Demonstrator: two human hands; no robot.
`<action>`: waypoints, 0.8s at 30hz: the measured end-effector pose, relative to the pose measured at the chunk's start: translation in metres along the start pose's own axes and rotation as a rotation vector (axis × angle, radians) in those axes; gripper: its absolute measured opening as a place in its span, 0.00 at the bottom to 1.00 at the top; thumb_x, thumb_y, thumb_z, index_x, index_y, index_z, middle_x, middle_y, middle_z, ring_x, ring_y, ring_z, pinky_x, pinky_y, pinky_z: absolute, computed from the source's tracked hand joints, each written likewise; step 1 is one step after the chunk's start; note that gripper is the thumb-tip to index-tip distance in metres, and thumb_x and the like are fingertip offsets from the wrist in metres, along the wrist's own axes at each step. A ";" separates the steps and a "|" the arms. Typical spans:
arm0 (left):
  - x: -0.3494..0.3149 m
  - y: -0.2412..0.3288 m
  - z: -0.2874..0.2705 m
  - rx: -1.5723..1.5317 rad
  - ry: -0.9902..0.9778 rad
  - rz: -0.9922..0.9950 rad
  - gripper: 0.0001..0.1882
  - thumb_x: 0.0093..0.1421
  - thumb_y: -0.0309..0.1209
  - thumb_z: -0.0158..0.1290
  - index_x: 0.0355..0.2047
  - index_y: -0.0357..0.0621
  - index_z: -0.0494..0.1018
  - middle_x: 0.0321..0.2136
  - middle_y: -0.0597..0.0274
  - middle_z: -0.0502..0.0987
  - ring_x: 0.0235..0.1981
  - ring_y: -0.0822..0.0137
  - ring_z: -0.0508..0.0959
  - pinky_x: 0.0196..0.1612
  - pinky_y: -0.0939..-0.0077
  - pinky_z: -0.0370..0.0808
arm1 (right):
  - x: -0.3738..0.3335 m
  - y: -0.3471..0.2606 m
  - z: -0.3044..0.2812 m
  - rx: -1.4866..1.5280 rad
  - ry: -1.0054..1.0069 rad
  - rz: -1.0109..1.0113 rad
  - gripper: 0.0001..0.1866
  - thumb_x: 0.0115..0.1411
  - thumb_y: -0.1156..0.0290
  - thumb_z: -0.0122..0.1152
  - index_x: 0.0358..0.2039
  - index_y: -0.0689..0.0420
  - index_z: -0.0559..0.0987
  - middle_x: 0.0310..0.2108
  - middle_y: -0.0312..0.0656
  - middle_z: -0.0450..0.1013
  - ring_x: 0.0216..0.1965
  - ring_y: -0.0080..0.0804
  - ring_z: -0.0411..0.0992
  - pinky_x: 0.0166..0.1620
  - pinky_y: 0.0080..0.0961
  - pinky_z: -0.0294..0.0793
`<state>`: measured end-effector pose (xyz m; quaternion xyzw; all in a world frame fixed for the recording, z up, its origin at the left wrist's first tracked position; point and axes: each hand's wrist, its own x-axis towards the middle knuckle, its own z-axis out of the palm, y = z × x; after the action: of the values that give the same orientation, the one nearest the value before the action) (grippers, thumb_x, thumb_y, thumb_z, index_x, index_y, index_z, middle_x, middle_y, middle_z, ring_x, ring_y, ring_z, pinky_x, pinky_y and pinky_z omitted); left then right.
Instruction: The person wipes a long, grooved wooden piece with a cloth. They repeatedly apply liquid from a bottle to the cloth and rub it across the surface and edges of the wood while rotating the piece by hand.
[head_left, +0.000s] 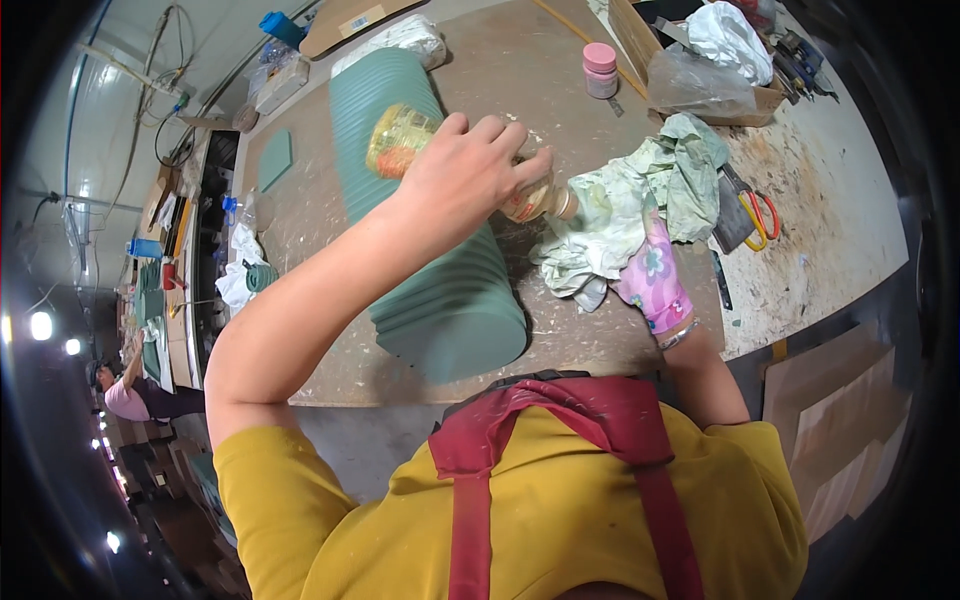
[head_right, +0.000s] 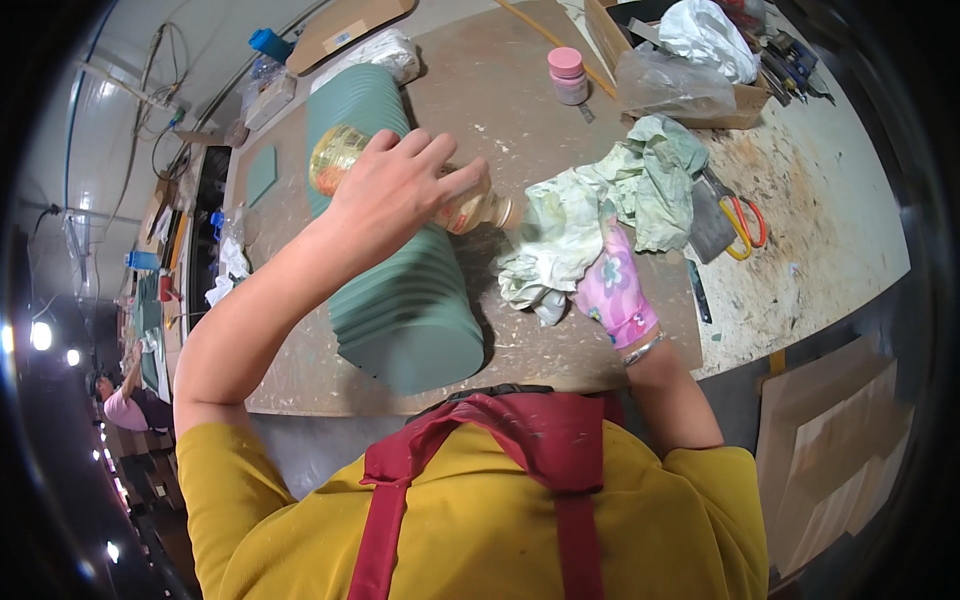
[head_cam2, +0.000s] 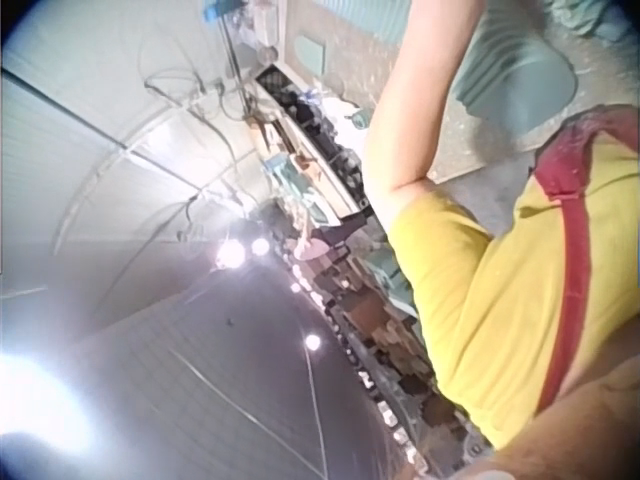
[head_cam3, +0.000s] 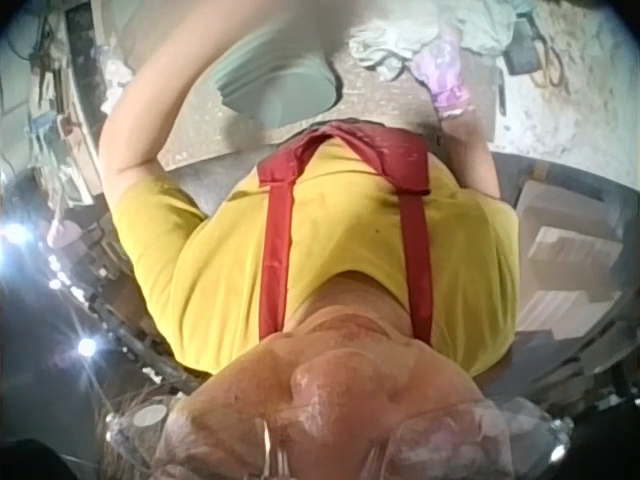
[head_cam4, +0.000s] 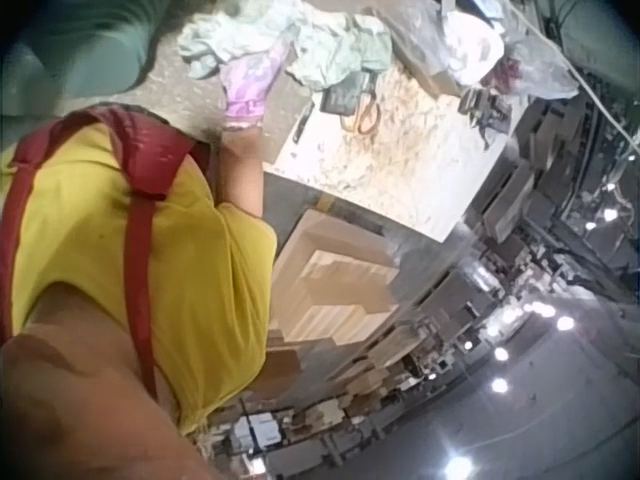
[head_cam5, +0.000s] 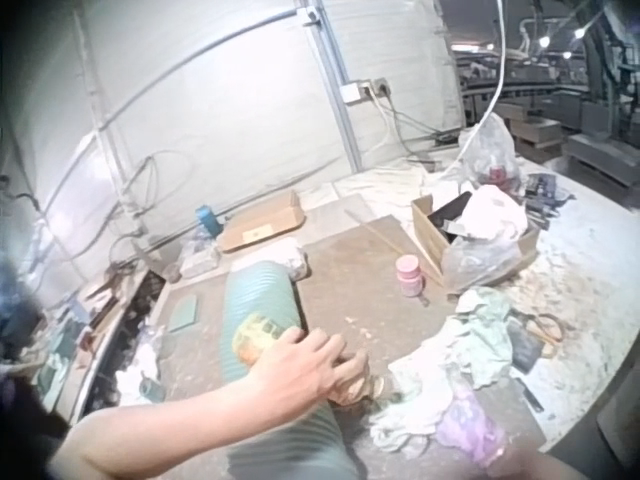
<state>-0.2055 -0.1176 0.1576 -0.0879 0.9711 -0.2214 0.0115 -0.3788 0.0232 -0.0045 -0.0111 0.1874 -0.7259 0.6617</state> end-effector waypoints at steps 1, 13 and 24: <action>-0.001 0.001 0.000 -0.003 0.007 0.003 0.24 0.51 0.29 0.53 0.51 0.56 0.66 0.34 0.66 0.68 0.37 0.67 0.70 0.37 0.72 0.64 | 0.000 0.000 0.000 0.006 0.001 -0.002 0.27 0.67 0.52 0.41 0.59 0.57 0.63 0.55 0.43 0.66 0.54 0.40 0.66 0.58 0.41 0.65; -0.011 -0.003 -0.005 -0.024 -0.049 -0.004 0.23 0.53 0.29 0.51 0.50 0.57 0.66 0.32 0.66 0.66 0.36 0.67 0.69 0.36 0.71 0.64 | 0.003 -0.005 -0.027 0.099 -0.046 0.055 0.31 0.66 0.49 0.39 0.64 0.54 0.57 0.62 0.44 0.57 0.61 0.43 0.58 0.64 0.42 0.54; 0.054 -0.008 0.085 -0.527 0.182 -0.297 0.22 0.49 0.37 0.56 0.45 0.47 0.70 0.33 0.57 0.77 0.38 0.57 0.74 0.38 0.63 0.70 | 0.014 -0.019 -0.052 0.189 -0.377 0.162 0.33 0.63 0.51 0.42 0.64 0.55 0.56 0.54 0.33 0.70 0.57 0.30 0.64 0.69 0.37 0.43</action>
<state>-0.2523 -0.1709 0.0858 -0.2085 0.9687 0.0315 -0.1310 -0.4128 0.0237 -0.0502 -0.0695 -0.0079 -0.6700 0.7391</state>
